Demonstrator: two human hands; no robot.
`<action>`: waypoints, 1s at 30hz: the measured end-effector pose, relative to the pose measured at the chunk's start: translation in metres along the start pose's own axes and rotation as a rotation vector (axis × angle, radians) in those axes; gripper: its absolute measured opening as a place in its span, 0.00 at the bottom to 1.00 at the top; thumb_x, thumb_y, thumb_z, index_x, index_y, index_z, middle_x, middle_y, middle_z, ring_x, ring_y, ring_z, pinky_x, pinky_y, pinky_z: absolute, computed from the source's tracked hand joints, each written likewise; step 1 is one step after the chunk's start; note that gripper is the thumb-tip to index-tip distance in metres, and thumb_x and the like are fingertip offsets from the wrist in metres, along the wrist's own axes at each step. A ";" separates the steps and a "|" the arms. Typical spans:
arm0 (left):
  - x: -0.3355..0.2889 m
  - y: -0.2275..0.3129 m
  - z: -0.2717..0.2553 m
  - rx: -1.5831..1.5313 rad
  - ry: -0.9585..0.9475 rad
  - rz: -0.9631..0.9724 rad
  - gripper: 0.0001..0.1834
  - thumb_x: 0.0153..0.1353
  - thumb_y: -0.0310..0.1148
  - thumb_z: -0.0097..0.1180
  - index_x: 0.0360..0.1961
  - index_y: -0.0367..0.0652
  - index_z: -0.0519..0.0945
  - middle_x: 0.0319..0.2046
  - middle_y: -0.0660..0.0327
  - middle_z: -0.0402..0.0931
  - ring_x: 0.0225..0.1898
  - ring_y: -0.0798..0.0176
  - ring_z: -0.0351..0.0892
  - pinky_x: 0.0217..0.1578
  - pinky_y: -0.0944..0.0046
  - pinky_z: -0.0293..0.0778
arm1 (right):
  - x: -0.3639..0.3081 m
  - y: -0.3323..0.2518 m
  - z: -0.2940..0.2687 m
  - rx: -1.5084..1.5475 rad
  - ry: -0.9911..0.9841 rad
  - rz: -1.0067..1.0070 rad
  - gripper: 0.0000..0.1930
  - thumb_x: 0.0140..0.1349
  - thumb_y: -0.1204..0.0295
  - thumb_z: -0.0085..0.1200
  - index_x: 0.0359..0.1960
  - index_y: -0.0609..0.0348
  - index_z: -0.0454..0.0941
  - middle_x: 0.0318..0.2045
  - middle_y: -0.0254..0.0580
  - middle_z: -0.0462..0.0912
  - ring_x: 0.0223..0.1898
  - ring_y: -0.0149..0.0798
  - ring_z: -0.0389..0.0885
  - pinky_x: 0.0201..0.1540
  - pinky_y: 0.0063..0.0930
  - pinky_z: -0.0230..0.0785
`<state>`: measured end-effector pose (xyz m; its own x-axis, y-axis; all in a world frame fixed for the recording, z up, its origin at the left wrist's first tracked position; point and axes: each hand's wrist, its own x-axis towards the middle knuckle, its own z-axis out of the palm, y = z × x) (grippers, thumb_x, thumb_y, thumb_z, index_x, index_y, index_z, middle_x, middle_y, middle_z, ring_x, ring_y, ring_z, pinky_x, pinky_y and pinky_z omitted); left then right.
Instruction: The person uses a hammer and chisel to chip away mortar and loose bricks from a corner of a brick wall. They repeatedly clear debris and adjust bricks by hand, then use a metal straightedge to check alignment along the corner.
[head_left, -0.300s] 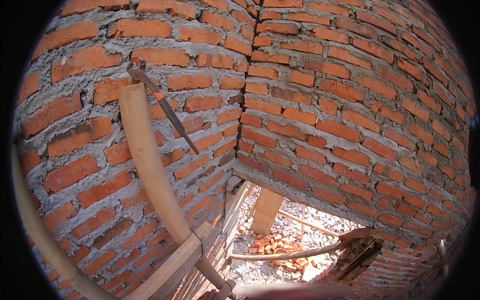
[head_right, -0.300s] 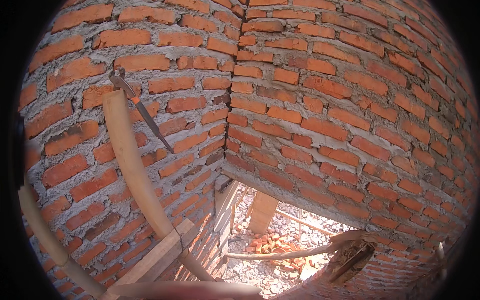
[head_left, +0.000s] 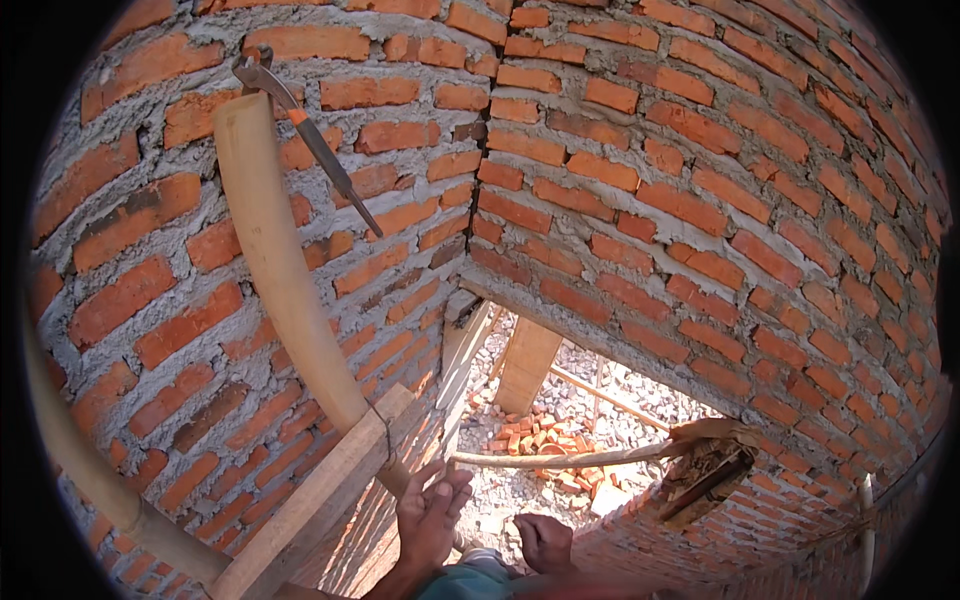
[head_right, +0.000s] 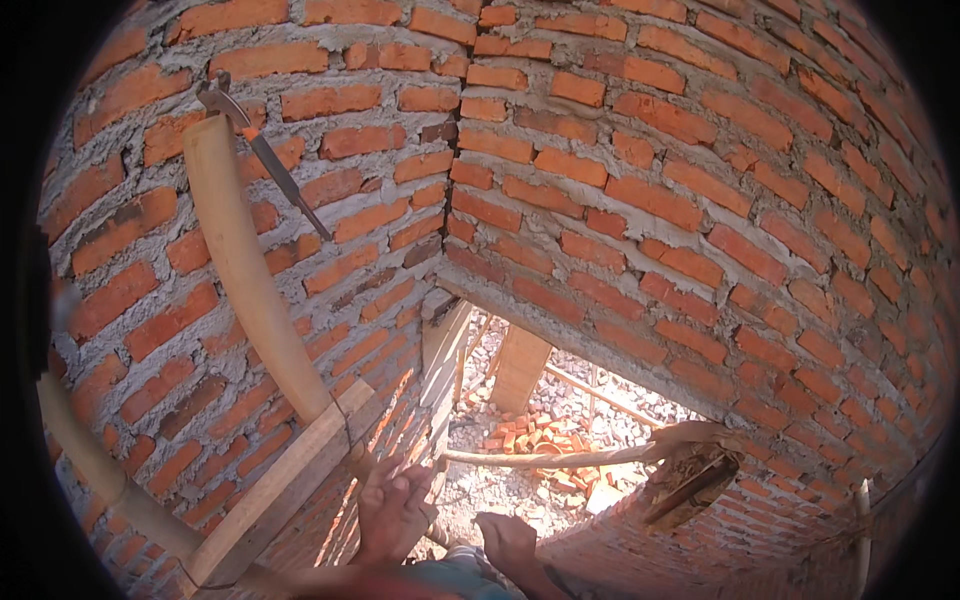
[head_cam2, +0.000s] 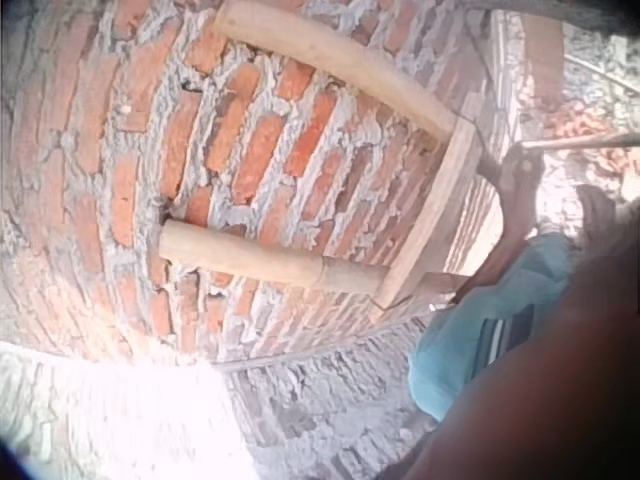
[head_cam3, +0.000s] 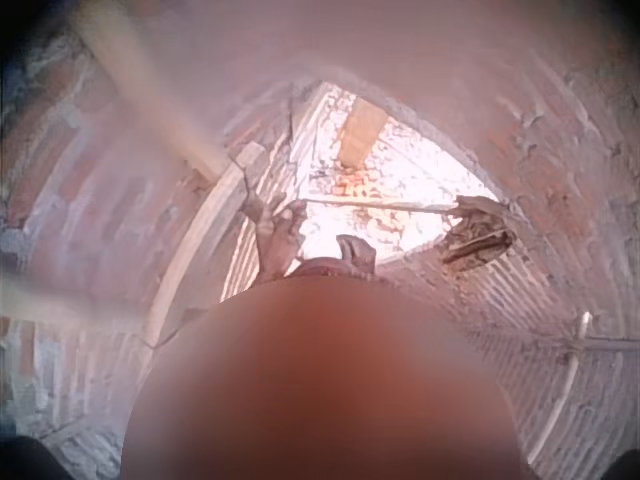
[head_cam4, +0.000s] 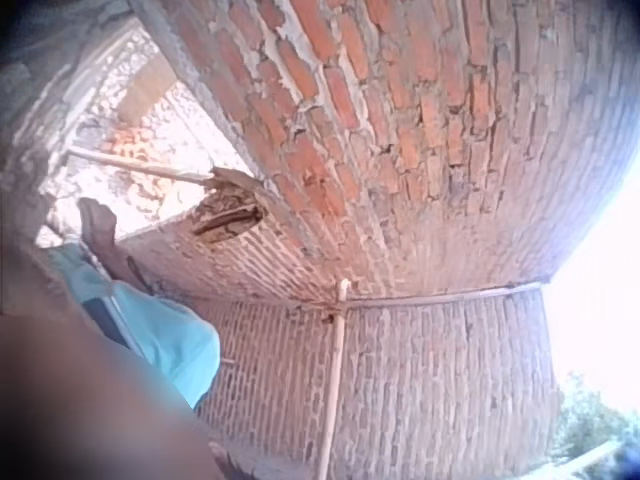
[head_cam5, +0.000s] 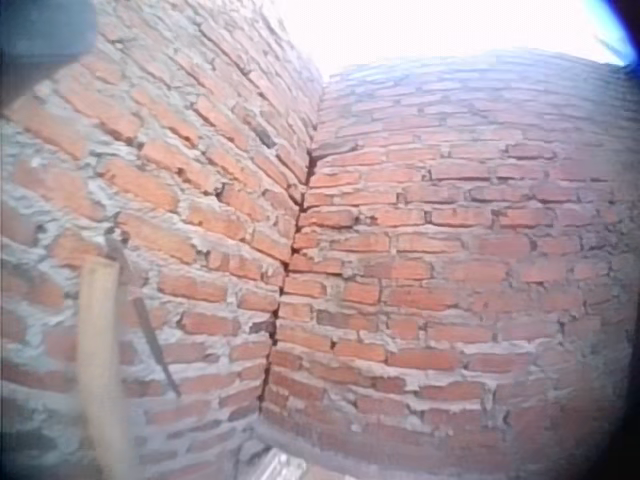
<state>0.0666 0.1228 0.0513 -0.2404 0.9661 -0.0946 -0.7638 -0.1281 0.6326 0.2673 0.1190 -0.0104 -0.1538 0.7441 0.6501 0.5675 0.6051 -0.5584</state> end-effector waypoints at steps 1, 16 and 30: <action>0.009 0.007 0.016 -0.039 -0.102 0.061 0.16 0.71 0.30 0.58 0.57 0.38 0.72 0.46 0.51 0.83 0.51 0.54 0.84 0.53 0.57 0.84 | 0.017 -0.009 -0.004 -0.021 0.031 -0.020 0.03 0.59 0.78 0.64 0.34 0.60 0.87 0.29 0.43 0.88 0.25 0.44 0.84 0.31 0.36 0.75; 0.055 0.082 0.129 -0.210 -0.742 0.229 0.17 0.75 0.39 0.54 0.52 0.34 0.76 0.34 0.59 0.81 0.33 0.68 0.81 0.31 0.70 0.77 | 0.093 -0.074 -0.024 0.208 0.265 -0.052 0.07 0.62 0.83 0.63 0.41 0.66 0.84 0.26 0.43 0.85 0.19 0.31 0.75 0.23 0.27 0.66; 0.194 0.197 0.200 -0.491 -0.616 0.331 0.04 0.67 0.20 0.57 0.40 0.39 0.76 0.25 0.64 0.72 0.22 0.74 0.68 0.19 0.74 0.61 | 0.083 -0.041 -0.033 1.135 -0.036 0.556 0.17 0.76 0.60 0.51 0.45 0.65 0.79 0.17 0.20 0.62 0.17 0.17 0.53 0.20 0.18 0.45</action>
<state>-0.0107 0.3297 0.3114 -0.2373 0.7931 0.5610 -0.9189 -0.3707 0.1354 0.2580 0.1466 0.0830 -0.1502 0.9718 0.1820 -0.4469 0.0975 -0.8893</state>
